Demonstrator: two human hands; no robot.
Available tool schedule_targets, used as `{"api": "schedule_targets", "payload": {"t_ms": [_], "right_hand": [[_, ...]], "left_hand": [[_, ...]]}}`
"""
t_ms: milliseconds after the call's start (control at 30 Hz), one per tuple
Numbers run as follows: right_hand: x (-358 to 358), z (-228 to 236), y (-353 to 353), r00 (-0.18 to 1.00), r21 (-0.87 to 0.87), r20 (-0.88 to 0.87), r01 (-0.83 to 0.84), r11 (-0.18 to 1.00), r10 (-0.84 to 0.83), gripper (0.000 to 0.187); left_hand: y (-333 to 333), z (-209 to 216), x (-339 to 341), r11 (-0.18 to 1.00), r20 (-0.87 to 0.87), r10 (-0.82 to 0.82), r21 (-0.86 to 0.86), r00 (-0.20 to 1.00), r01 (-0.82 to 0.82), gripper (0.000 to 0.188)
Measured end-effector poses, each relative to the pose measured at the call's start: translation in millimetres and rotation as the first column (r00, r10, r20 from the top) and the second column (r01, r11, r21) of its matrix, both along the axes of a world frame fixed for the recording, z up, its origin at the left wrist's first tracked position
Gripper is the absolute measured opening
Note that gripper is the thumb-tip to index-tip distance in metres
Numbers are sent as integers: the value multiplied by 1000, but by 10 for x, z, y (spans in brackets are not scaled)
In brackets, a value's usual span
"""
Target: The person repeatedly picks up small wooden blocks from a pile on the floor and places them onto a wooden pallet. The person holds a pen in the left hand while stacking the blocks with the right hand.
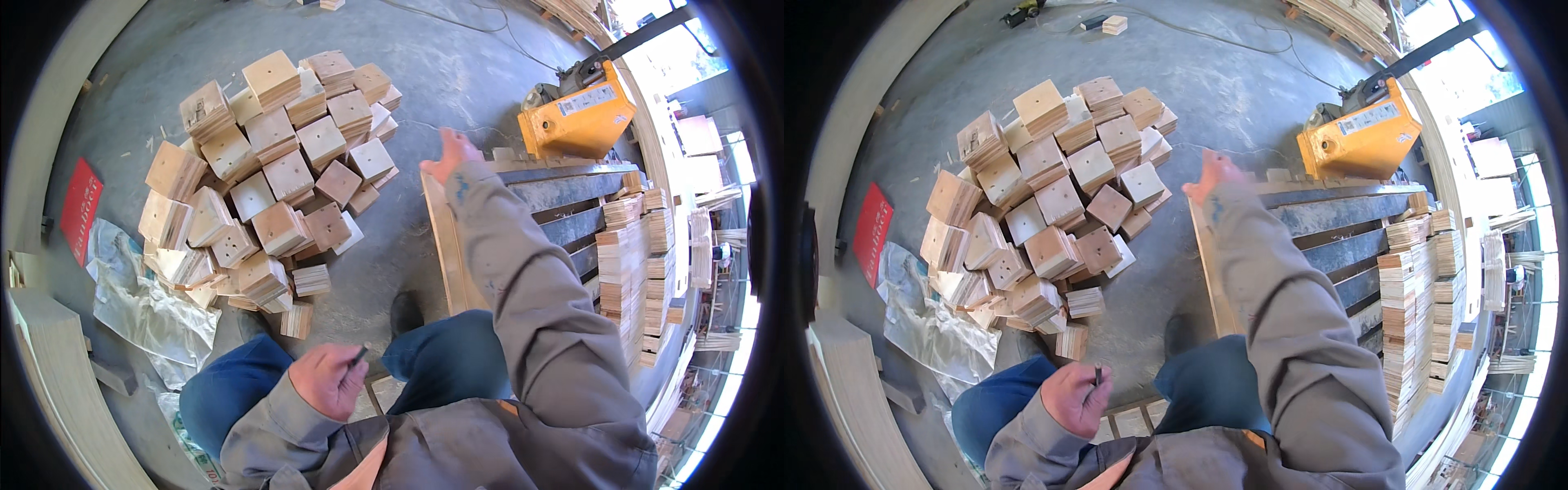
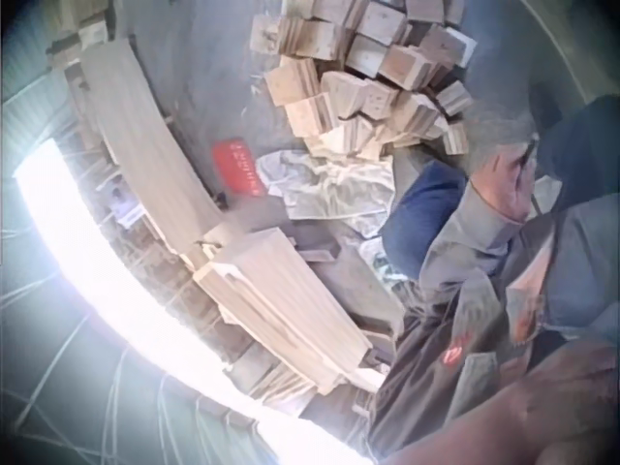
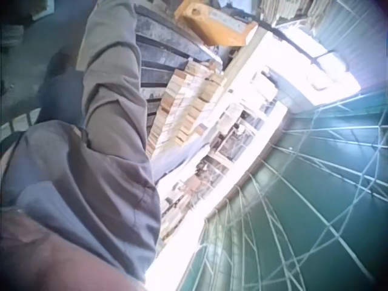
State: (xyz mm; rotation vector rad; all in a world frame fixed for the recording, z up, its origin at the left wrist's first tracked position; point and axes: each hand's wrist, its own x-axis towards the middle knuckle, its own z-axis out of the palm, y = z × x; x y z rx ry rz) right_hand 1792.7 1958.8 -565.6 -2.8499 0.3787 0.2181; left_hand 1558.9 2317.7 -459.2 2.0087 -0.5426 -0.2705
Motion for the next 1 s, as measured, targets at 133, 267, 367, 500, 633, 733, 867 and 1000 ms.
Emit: {"api": "schedule_targets", "payload": {"t_ms": [133,267,367,500,633,733,867,1000], "right_hand": [[282,-440,492,986,30,-112,127,991,-123,93],[449,-721,833,951,-31,-278,128,991,-132,104],[559,-1052,979,931,-44,-346,111,993,-119,106],[582,-1273,1090,931,-52,-347,97,994,-109,100],[563,-1424,1050,957,-57,-265,107,993,-119,95],[569,-1334,1034,974,-47,-185,121,991,-128,88],[551,-906,917,997,3,-34,71,997,-71,76],[549,-531,276,993,294,83,60,954,-88,65]], "left_hand": [[141,104,41,997,-50,-35,-70,998,31,16],[331,58,54,986,-109,-2,-168,994,-17,23],[395,229,151,982,-133,41,-178,990,-65,22],[468,156,162,987,-148,38,-149,988,-60,23],[449,109,175,986,-152,36,-156,988,-60,24],[403,104,150,987,-161,44,-146,986,-68,25],[315,96,127,988,-138,47,-140,989,-66,25],[197,82,116,986,-151,18,-160,988,-43,22]]}}
